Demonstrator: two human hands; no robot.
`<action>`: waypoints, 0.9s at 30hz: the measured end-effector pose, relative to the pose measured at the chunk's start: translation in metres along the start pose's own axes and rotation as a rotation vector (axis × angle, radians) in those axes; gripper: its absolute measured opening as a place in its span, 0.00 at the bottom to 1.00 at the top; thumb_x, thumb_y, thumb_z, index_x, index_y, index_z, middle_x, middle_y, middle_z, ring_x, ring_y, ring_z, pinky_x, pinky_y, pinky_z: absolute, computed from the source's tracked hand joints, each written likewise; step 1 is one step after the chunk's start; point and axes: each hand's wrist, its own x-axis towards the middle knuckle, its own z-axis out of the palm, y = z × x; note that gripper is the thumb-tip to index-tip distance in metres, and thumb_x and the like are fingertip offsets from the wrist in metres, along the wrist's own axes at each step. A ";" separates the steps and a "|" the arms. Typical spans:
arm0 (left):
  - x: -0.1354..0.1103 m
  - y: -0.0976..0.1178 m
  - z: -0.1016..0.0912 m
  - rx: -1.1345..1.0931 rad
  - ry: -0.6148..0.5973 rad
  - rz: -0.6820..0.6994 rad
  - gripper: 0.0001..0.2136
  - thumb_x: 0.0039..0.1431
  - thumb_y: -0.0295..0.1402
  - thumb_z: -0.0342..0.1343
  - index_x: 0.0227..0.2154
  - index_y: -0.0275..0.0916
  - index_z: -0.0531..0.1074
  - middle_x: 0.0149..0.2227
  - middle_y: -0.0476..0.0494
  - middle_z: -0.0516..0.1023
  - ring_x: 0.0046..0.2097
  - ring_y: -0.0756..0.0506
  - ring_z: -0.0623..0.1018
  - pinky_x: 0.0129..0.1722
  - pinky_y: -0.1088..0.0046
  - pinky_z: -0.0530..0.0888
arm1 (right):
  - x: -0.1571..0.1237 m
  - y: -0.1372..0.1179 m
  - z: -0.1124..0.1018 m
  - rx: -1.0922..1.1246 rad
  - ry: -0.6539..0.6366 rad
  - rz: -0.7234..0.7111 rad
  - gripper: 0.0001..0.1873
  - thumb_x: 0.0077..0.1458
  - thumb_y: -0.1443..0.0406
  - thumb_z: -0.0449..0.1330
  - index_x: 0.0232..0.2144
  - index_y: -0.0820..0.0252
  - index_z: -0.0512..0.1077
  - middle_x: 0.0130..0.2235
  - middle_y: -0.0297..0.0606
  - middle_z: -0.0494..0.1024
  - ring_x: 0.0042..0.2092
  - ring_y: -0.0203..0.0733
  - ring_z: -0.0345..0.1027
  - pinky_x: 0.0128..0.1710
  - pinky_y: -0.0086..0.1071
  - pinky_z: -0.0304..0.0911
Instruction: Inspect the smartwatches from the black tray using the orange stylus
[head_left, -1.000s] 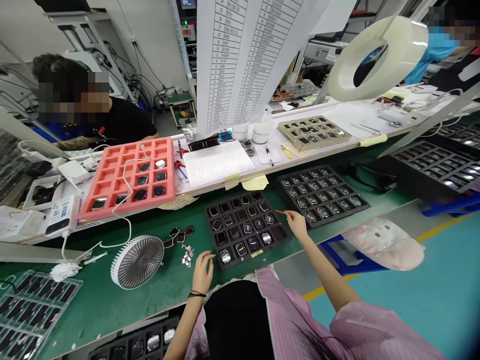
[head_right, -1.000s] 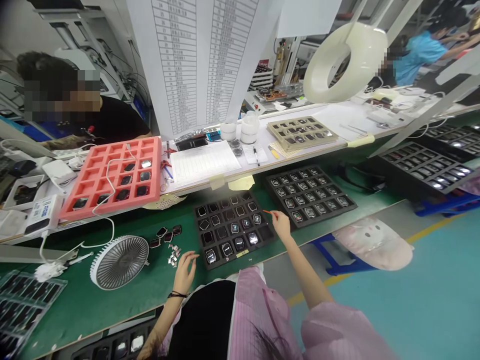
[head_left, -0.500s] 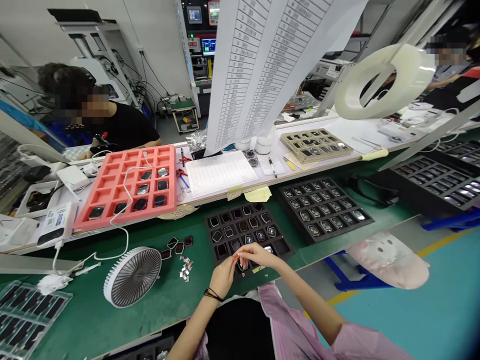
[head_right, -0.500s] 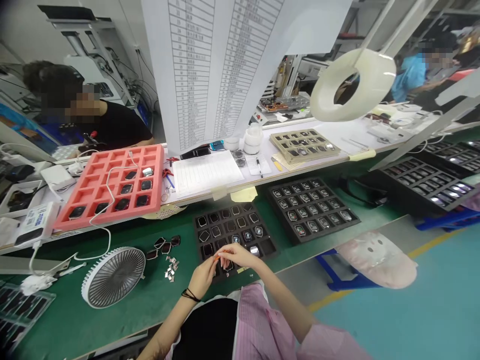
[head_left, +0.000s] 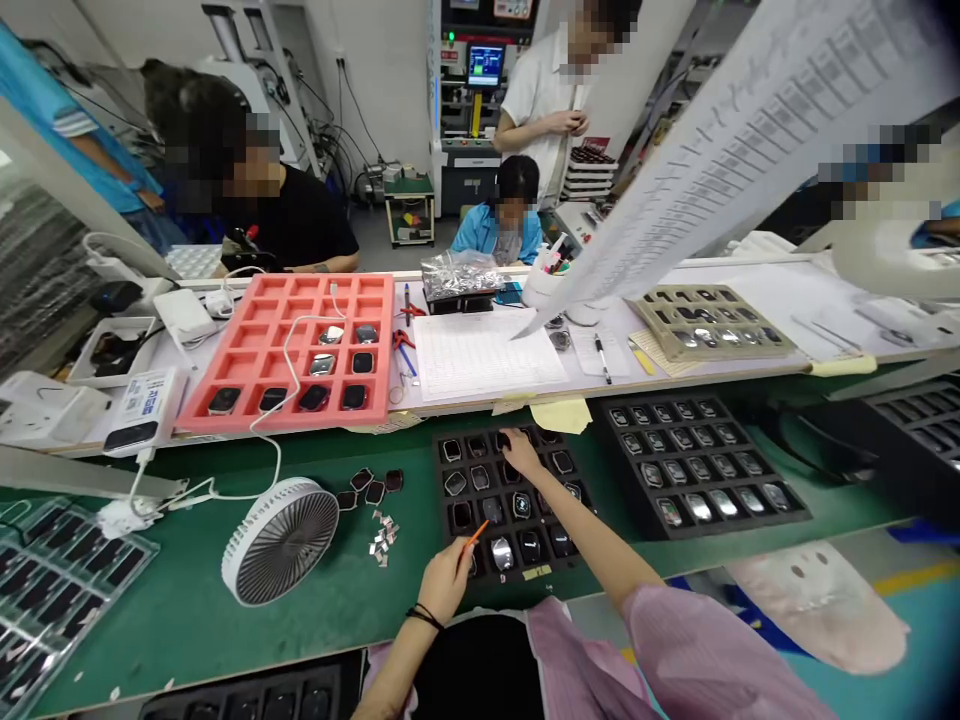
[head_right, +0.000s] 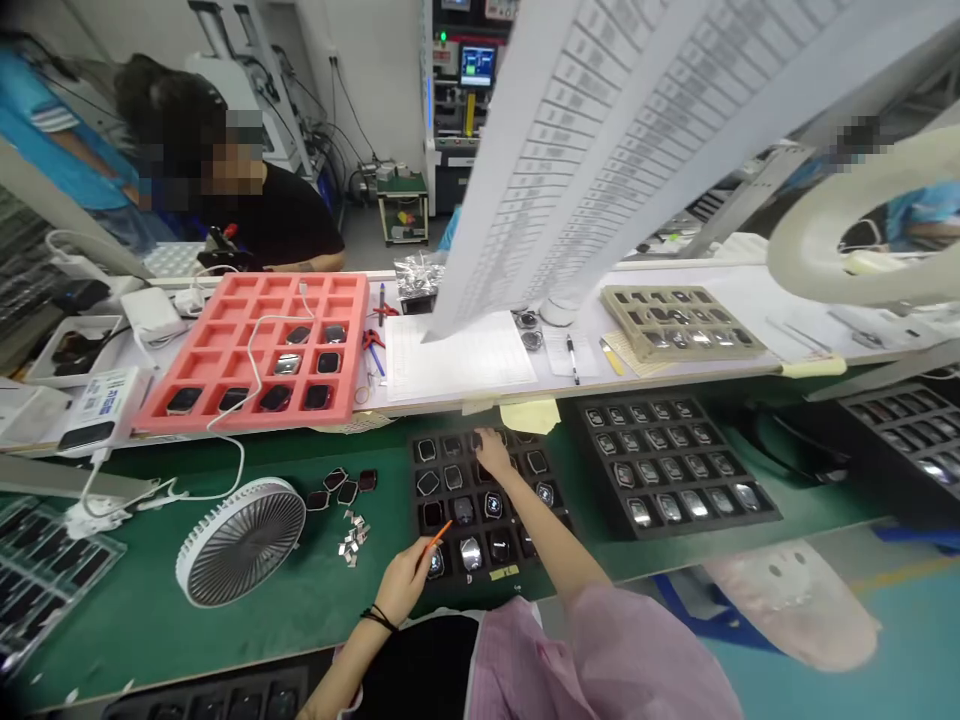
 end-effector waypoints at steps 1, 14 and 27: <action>0.001 -0.002 -0.003 -0.006 0.005 -0.011 0.16 0.67 0.36 0.38 0.42 0.42 0.71 0.33 0.46 0.80 0.37 0.45 0.80 0.33 0.77 0.69 | 0.005 -0.001 0.002 -0.029 -0.017 0.001 0.15 0.61 0.62 0.58 0.50 0.59 0.68 0.54 0.43 0.70 0.51 0.47 0.67 0.50 0.47 0.66; 0.018 -0.016 -0.003 -0.133 0.033 -0.078 0.17 0.66 0.39 0.37 0.46 0.41 0.69 0.34 0.45 0.80 0.37 0.44 0.79 0.35 0.75 0.68 | 0.036 0.020 -0.004 0.247 -0.214 0.042 0.10 0.60 0.62 0.59 0.40 0.64 0.71 0.41 0.38 0.75 0.39 0.40 0.71 0.39 0.38 0.70; 0.054 0.056 -0.038 -0.793 0.003 -0.106 0.23 0.56 0.57 0.44 0.27 0.39 0.66 0.16 0.60 0.51 0.16 0.55 0.51 0.17 0.79 0.52 | -0.084 -0.098 -0.021 1.155 -0.216 0.038 0.15 0.52 0.52 0.62 0.35 0.55 0.69 0.25 0.29 0.67 0.19 0.30 0.56 0.18 0.27 0.56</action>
